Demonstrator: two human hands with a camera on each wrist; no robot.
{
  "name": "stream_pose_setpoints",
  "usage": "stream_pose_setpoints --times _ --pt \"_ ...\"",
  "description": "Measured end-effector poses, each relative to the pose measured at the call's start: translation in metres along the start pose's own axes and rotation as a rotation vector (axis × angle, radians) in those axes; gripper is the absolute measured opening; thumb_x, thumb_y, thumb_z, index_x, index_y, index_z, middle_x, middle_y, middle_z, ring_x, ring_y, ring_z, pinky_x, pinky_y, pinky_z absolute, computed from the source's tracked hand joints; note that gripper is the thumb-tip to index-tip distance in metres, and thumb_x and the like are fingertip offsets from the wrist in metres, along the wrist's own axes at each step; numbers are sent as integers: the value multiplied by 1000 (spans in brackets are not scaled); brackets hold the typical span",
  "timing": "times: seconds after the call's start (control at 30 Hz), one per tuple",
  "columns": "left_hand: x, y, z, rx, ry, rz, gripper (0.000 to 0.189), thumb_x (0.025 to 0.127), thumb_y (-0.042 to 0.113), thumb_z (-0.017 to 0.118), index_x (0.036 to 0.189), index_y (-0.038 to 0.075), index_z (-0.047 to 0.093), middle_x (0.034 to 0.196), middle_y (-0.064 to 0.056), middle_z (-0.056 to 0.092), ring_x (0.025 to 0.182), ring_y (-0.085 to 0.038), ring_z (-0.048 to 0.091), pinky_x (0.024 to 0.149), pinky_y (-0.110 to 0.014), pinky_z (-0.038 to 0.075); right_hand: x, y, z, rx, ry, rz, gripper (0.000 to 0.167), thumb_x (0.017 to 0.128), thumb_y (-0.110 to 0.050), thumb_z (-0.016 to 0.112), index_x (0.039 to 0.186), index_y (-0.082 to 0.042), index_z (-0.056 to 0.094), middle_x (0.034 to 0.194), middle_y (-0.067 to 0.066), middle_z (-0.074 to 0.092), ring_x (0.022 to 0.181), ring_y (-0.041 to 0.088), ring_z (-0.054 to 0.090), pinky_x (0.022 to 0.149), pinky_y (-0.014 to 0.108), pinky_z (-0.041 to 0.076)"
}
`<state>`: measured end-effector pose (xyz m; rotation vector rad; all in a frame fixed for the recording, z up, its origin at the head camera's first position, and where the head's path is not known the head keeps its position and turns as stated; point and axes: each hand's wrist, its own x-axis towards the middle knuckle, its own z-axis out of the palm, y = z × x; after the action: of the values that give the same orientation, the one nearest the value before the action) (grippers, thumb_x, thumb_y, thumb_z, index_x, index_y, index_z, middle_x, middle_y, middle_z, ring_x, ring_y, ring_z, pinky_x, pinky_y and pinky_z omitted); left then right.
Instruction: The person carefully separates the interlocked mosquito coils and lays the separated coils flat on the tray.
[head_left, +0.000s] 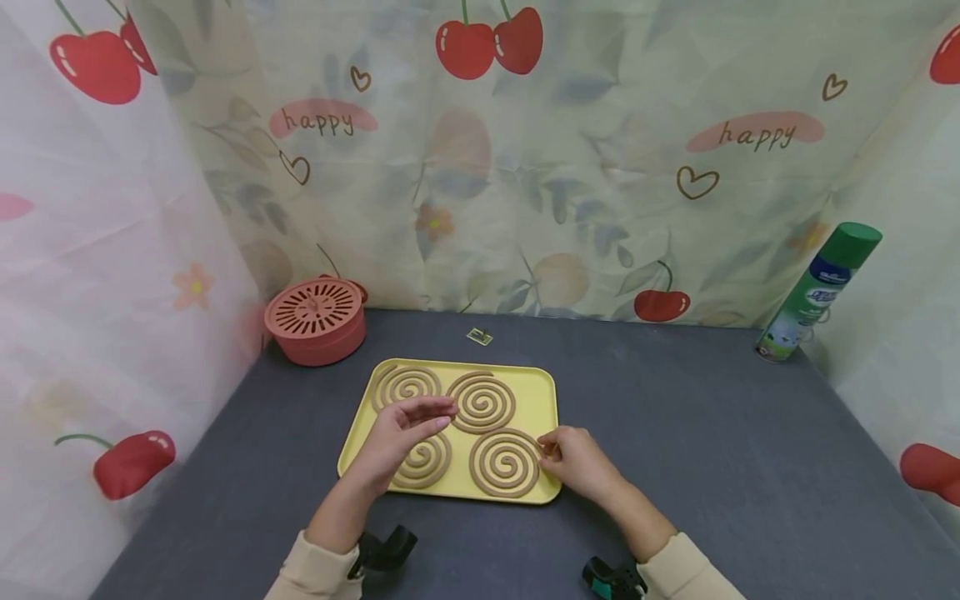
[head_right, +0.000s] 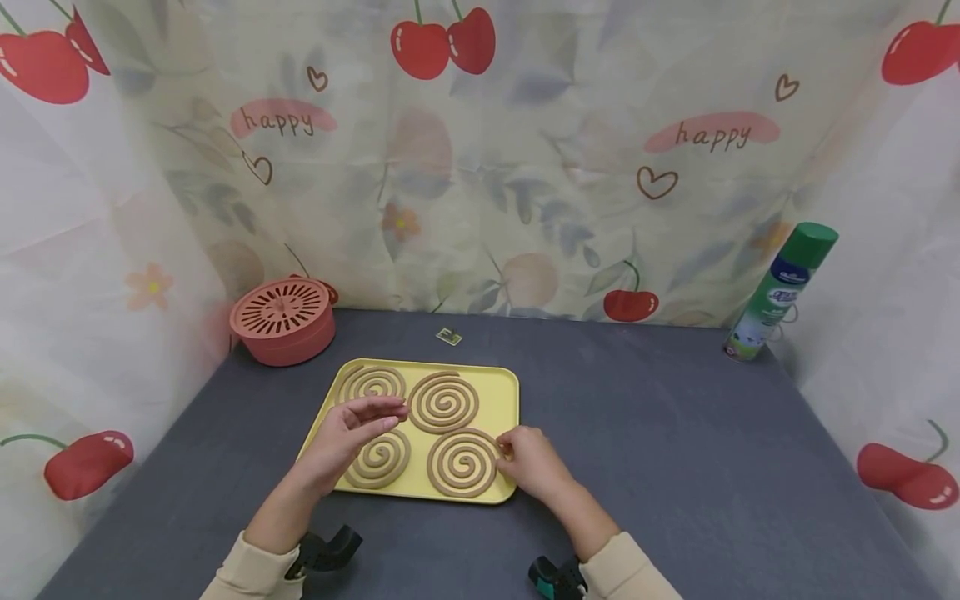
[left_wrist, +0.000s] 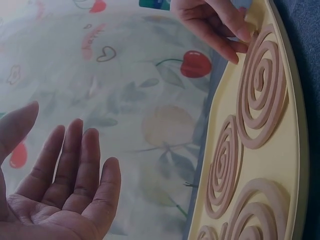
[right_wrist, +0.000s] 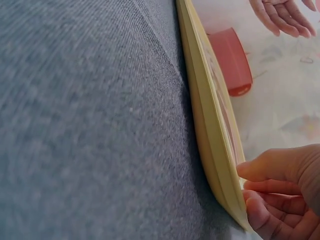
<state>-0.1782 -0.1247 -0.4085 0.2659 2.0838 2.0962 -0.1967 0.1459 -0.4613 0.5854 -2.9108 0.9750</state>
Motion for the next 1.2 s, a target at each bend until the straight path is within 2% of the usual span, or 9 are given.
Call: stream_pose_setpoints --times 0.27,0.37,0.47,0.63,0.77,0.87,1.03,1.13,1.2 --pt "-1 3 -6 26 34 15 39 88 11 63 122 -6 56 112 -11 65 100 -5 62 87 -24 50 0 -4 -1 -34 -1 -33 22 73 -1 70 94 5 70 81 9 66 70 14 59 61 23 49" --pt "-1 3 -7 20 31 20 38 88 10 63 121 -7 56 111 -11 66 99 -5 63 87 -24 51 -2 -6 -2 -72 -44 -114 28 74 -5 73 100 4 69 96 14 66 86 24 62 74 35 52" --pt "-1 2 -8 8 25 16 38 88 10 63 121 -7 56 109 -8 66 99 -5 63 86 -24 51 -4 -7 0 -112 -136 -240 32 77 -12 73 106 2 68 116 20 62 107 33 58 90 46 47" --pt "-2 0 -8 5 17 9 39 88 11 63 122 -6 56 110 -9 66 99 -6 62 87 -24 51 -7 -10 0 -177 -201 -334 26 79 -17 72 100 -1 72 118 19 62 112 32 58 94 44 46" --pt "-2 0 -8 8 10 28 40 88 11 63 123 -8 54 117 -21 62 99 -5 62 87 -23 50 -7 -11 -4 -211 -195 -326 21 78 -17 73 93 -4 73 113 17 65 107 29 61 91 41 48" --pt "-2 1 -9 2 7 29 41 88 11 62 123 -9 54 117 -20 62 99 -4 62 87 -22 50 -7 -10 -6 -195 -210 -314 20 78 -18 73 93 -4 73 113 17 65 107 29 61 91 42 48" --pt "-3 4 -14 6 38 21 43 88 12 63 125 -8 53 109 -4 67 99 -4 62 88 -25 50 -9 -5 -14 -45 -187 -243 36 81 -20 72 111 -2 67 123 18 60 115 33 56 94 48 46" --pt "-5 8 -23 85 93 52 41 87 15 65 122 -4 56 111 -6 67 103 -9 62 91 -28 50 -15 0 -26 23 -103 -201 51 80 -21 73 124 -1 58 133 19 52 123 37 49 97 53 42" --pt "-7 13 -32 246 146 99 39 87 18 66 121 1 59 116 -10 65 109 -15 61 96 -34 48 -20 5 -37 24 -39 -173 63 79 -22 74 133 -3 49 140 18 45 128 38 42 99 56 38"
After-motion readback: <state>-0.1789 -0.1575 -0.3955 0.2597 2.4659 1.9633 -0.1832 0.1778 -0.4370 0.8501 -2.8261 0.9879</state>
